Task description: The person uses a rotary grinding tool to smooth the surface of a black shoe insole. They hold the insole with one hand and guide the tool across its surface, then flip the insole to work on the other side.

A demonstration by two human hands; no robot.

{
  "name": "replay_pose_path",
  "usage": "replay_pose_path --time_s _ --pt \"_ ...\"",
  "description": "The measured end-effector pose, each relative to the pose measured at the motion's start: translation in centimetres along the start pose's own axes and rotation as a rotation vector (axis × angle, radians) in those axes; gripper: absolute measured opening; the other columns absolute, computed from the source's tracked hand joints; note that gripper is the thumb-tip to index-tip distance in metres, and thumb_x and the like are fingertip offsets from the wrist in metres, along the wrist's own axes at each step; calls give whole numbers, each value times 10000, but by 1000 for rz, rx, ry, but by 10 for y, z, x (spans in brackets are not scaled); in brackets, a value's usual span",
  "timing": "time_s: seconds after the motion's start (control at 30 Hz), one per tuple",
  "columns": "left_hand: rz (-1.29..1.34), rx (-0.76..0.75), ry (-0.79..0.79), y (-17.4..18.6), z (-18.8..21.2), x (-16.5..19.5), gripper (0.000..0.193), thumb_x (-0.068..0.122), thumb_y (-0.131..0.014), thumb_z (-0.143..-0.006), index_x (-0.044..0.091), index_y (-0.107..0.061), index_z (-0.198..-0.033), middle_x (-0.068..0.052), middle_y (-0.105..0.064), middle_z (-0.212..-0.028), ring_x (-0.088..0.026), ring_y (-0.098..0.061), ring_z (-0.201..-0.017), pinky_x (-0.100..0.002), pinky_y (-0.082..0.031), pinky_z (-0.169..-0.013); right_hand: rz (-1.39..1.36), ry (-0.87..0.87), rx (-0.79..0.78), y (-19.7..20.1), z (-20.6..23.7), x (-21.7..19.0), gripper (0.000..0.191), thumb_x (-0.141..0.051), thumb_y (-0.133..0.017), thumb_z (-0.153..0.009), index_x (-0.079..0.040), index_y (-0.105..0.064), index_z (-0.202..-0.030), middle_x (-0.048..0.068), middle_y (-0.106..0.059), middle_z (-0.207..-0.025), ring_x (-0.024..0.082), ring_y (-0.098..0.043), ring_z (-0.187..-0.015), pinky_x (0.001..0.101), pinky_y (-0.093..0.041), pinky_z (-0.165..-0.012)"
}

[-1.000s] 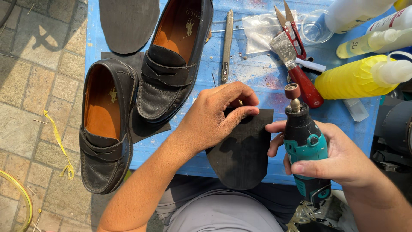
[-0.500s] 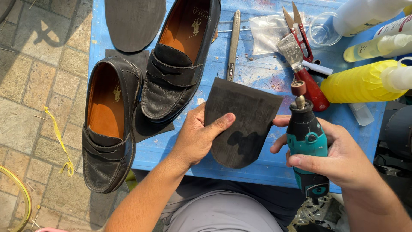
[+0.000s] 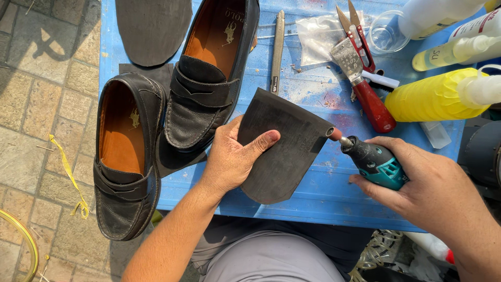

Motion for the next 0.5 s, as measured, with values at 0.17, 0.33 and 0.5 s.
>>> replay_pose_path --time_s 0.17,0.33,0.5 --pt "39 16 28 -3 0 -7 370 359 -756 -877 41 -733 -1063 -57 -777 -851 -124 -766 -779 -301 -661 -690 60 -108 -87 -3 0 -9 582 -481 -875 -750 -201 -678 -1221 68 -749 -907 263 -767 -829 382 -607 -738" --pt "-29 63 -76 -3 -1 -10 338 360 -741 -923 45 -749 -1045 -47 -772 -871 -105 -742 -809 -285 -636 -725 -56 189 -108 -21 8 -13 554 -420 -857 -692 -181 -694 -1165 38 -764 -920 286 -749 -815 393 -582 -695" --pt "-9 68 -102 -1 0 -11 326 344 -738 -936 40 -746 -1053 -44 -772 -896 -107 -741 -836 -280 -636 -751 -112 356 -45 -23 11 -10 594 -435 -861 -682 -143 -689 -1170 66 -762 -930 299 -745 -819 386 -578 -688"
Point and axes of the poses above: each hand's wrist, its own z-axis away from the middle knuckle, its own y-axis out of the back of the hand, x = y × z, the point moved 1 cm from there along -z, towards the middle knuckle
